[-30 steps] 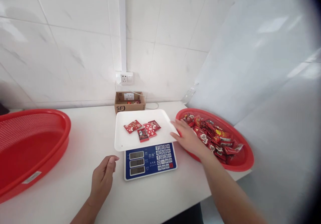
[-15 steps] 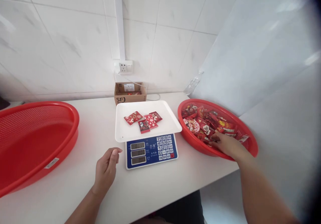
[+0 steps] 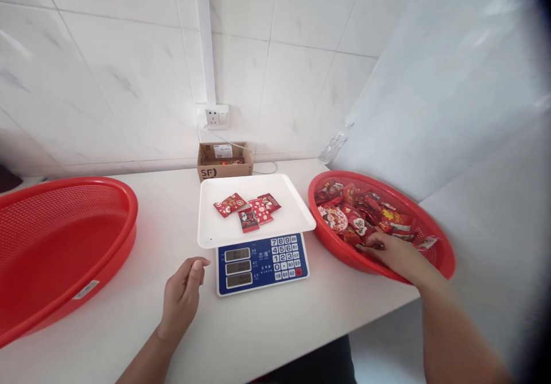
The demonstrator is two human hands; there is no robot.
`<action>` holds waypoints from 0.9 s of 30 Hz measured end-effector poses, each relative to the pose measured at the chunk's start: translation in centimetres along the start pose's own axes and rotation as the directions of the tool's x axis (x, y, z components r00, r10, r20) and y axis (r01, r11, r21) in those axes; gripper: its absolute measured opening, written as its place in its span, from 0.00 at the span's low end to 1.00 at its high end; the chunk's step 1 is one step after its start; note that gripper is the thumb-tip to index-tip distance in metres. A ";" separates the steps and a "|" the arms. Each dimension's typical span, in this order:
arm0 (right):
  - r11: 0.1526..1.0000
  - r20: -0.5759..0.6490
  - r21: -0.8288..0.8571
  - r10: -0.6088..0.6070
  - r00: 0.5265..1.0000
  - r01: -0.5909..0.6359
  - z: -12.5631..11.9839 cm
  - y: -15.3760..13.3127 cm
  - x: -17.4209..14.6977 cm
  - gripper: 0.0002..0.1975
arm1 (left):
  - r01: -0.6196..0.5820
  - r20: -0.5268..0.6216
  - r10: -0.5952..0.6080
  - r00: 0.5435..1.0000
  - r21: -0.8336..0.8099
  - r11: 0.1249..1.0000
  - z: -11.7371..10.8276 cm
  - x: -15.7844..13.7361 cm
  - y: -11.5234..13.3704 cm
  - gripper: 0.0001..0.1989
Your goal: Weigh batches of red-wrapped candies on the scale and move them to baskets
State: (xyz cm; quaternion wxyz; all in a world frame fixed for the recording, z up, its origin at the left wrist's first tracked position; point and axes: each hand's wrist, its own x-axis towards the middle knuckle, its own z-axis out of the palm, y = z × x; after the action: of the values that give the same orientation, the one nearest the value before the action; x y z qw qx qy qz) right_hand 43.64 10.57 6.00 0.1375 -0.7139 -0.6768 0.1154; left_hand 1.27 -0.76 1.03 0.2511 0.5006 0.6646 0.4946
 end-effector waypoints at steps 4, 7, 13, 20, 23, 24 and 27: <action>0.997 0.144 0.071 0.011 0.990 -0.021 0.3 0.6 0.5 0.08 | -0.004 0.001 0.004 1.000 0.010 1.000 0.0 0.1 0.2 0.19; 0.999 0.098 0.023 0.019 0.995 -0.022 0.2 0.6 0.5 0.12 | -0.009 -0.001 0.009 1.000 0.024 1.000 0.0 0.1 0.4 0.20; 0.997 -0.025 0.069 0.037 0.999 -0.035 0.2 0.5 -0.3 0.11 | -0.024 -0.010 0.024 1.000 0.052 0.998 0.0 0.3 0.4 0.20; 0.991 -0.113 0.131 0.056 0.992 -0.041 0.2 0.2 -0.9 0.13 | -0.005 -0.045 0.010 0.999 0.095 0.995 0.1 0.2 0.4 0.19; 0.993 -0.122 0.102 0.071 0.990 -0.059 0.0 -0.1 -1.1 0.12 | 0.031 -0.045 -0.026 0.999 0.116 0.993 0.0 0.3 0.3 0.20; 0.994 -0.131 0.085 0.085 0.988 -0.074 -0.1 -0.2 -1.2 0.12 | 0.044 -0.032 -0.040 0.999 0.130 0.990 0.0 0.4 0.3 0.22; 0.992 -0.169 0.068 0.112 0.979 -0.102 -0.2 -0.3 -1.4 0.14 | 0.058 -0.011 -0.057 0.998 0.180 0.982 -0.1 0.5 0.2 0.28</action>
State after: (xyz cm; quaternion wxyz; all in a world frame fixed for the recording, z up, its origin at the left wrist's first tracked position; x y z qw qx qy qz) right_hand 43.33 9.19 6.24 0.2104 -0.7522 -0.6192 0.0802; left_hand 1.14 -0.34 1.33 0.2169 0.5006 0.7216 0.4263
